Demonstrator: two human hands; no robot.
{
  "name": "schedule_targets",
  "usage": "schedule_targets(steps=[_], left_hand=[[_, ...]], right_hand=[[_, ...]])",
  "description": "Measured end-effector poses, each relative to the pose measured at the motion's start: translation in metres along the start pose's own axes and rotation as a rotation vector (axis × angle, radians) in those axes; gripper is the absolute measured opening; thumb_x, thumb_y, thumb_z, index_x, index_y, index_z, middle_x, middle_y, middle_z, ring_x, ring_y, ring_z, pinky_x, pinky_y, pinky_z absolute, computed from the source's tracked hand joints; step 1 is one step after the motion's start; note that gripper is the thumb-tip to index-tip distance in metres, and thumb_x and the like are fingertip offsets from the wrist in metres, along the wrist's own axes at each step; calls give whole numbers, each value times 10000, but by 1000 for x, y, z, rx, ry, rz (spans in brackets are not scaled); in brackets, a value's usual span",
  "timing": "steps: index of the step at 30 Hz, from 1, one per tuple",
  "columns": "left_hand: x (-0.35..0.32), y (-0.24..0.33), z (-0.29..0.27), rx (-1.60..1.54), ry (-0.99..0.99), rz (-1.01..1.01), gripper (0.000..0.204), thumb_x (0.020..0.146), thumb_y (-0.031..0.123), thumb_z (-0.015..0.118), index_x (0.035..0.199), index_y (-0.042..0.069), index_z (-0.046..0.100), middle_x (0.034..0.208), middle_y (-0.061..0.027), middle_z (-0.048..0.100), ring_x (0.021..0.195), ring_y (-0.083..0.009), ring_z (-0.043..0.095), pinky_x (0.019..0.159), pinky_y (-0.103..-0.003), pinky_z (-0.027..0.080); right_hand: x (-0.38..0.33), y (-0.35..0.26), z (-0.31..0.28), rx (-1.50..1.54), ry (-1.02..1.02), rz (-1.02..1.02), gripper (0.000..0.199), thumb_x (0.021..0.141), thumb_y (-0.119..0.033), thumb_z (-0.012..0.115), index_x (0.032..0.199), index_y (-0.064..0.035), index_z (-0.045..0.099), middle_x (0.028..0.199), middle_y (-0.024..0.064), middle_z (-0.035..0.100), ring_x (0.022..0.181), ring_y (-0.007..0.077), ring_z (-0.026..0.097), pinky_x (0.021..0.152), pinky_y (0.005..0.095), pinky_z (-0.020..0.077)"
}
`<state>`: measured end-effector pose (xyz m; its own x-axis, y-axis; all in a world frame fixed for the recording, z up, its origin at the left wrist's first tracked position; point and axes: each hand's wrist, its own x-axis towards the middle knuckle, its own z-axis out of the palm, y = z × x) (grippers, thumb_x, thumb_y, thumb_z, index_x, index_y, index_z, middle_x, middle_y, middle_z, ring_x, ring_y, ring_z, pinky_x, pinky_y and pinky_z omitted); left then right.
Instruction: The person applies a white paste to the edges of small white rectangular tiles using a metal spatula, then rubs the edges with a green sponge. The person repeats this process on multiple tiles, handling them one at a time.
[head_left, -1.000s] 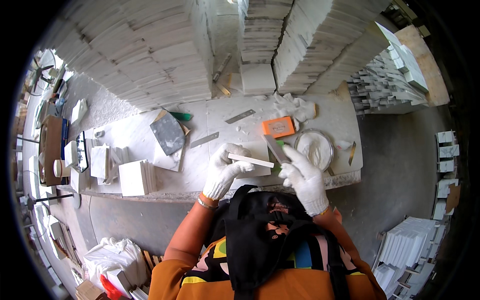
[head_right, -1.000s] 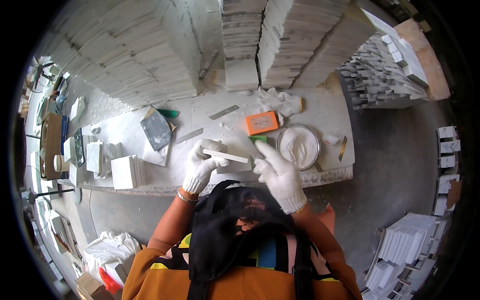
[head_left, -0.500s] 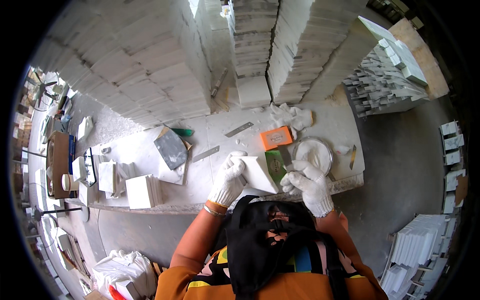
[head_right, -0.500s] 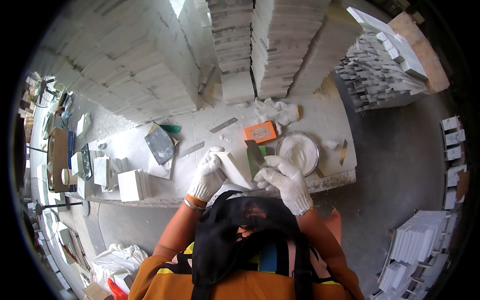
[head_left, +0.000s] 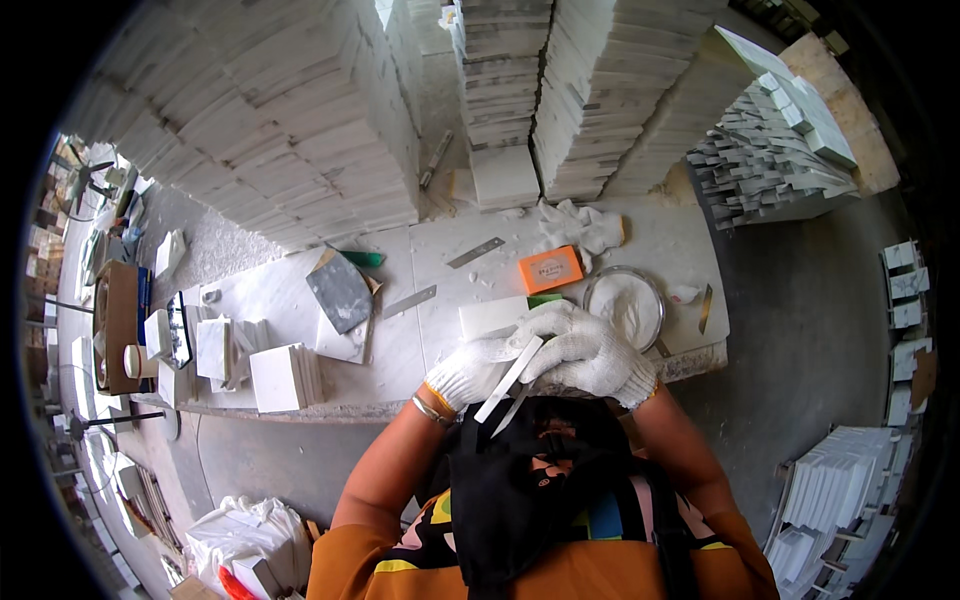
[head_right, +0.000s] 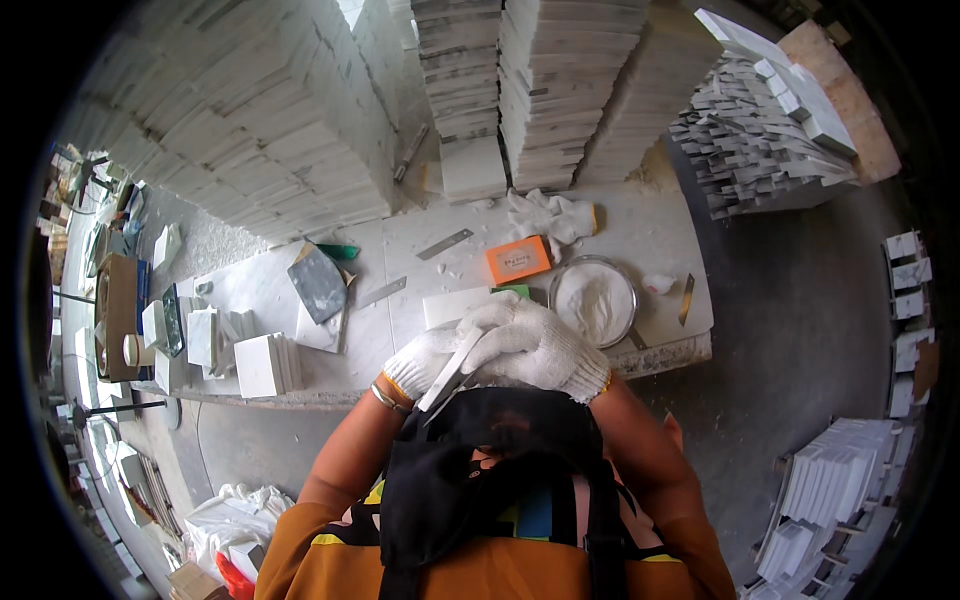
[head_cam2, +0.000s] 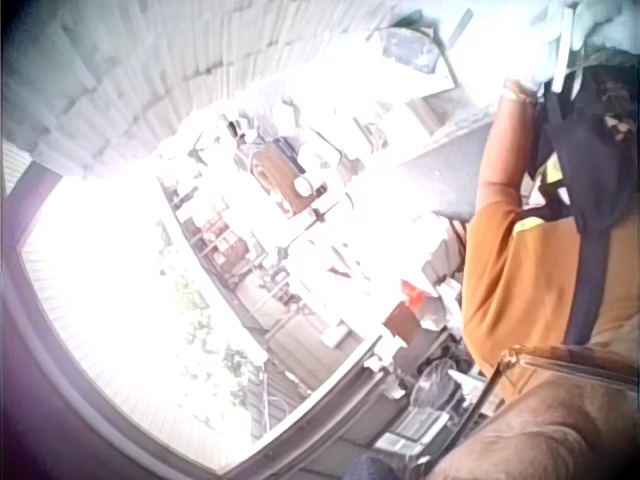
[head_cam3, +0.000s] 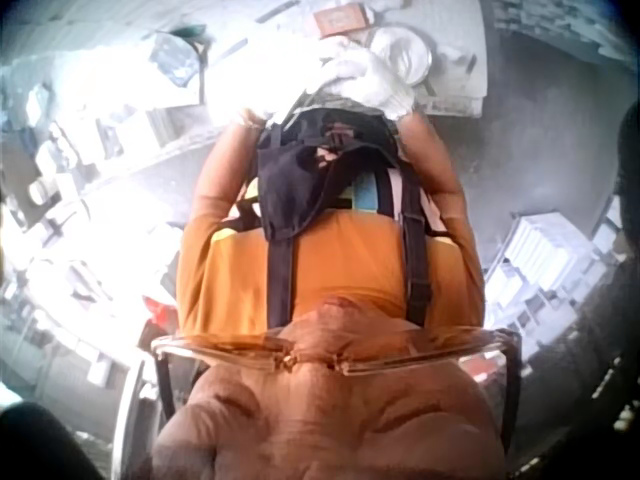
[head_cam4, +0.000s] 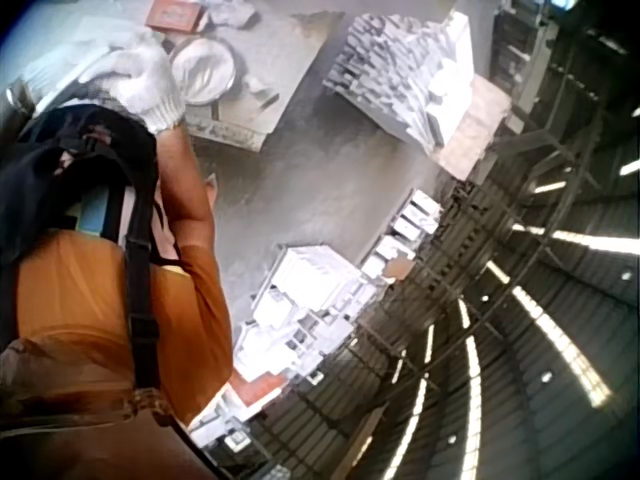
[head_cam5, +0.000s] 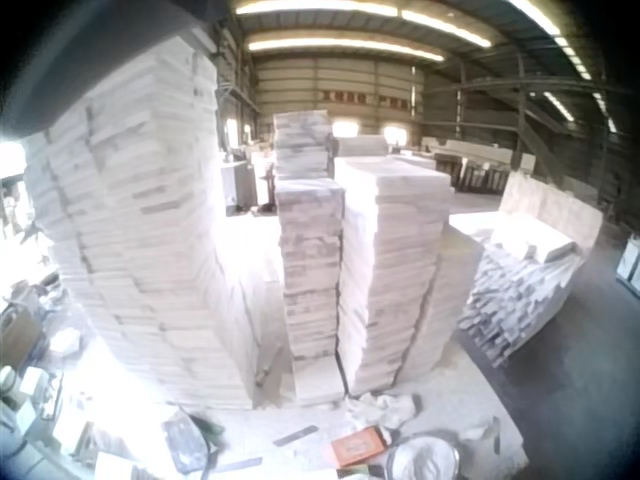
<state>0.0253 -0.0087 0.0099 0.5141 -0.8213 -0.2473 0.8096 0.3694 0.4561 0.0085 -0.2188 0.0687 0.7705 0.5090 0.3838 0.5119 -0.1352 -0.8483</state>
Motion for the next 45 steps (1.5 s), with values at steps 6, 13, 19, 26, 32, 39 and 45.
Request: schedule_targets(steps=[6,13,19,26,32,39,45], left_hand=[[-19,-9,-42,630,124,267,681,1032,459,534,1506,-17,416,1381,-115,591,1149,-236,611,993,-404,504],[-33,5,2,604,507,245,440,861,127,820,1234,-20,637,1133,-74,708,1019,-125,645,891,-286,528],[-29,26,-17,783,450,318,309,889,162,789,1131,0,686,1072,-40,710,985,-117,639,868,-279,514],[-16,47,-25,917,345,266,375,854,264,822,1103,14,695,1071,-39,711,970,-124,634,883,-287,505],[-13,49,-23,958,395,225,349,816,167,851,1082,3,696,1037,-33,716,935,-109,633,843,-272,514],[-9,39,-27,824,399,233,251,848,88,779,1073,3,710,1003,-30,724,868,-87,635,780,-251,519],[-14,35,-35,948,330,386,333,847,227,813,1061,-1,698,1025,-48,699,928,-133,637,830,-280,517]], right_hand=[[-15,14,22,-46,283,217,219,749,-2,825,942,-97,786,1055,81,700,983,240,670,861,335,539],[-11,17,36,-31,394,282,187,782,-5,814,948,-78,770,1070,95,694,937,227,676,812,330,546],[-25,14,18,137,367,369,190,855,-58,783,1043,-55,758,1135,111,709,1024,196,664,911,307,517],[-9,6,-26,-222,276,352,211,893,-75,743,1090,2,740,961,77,755,818,173,689,770,311,549],[19,9,-27,-258,25,305,276,891,-170,738,1164,-139,765,890,92,715,773,247,665,722,349,530],[29,23,-23,-310,-131,231,251,883,-176,731,1127,-144,780,857,80,703,763,248,659,701,349,523],[19,11,-29,-351,-130,202,241,874,-207,728,1107,-173,782,852,77,706,792,268,668,711,373,539]])
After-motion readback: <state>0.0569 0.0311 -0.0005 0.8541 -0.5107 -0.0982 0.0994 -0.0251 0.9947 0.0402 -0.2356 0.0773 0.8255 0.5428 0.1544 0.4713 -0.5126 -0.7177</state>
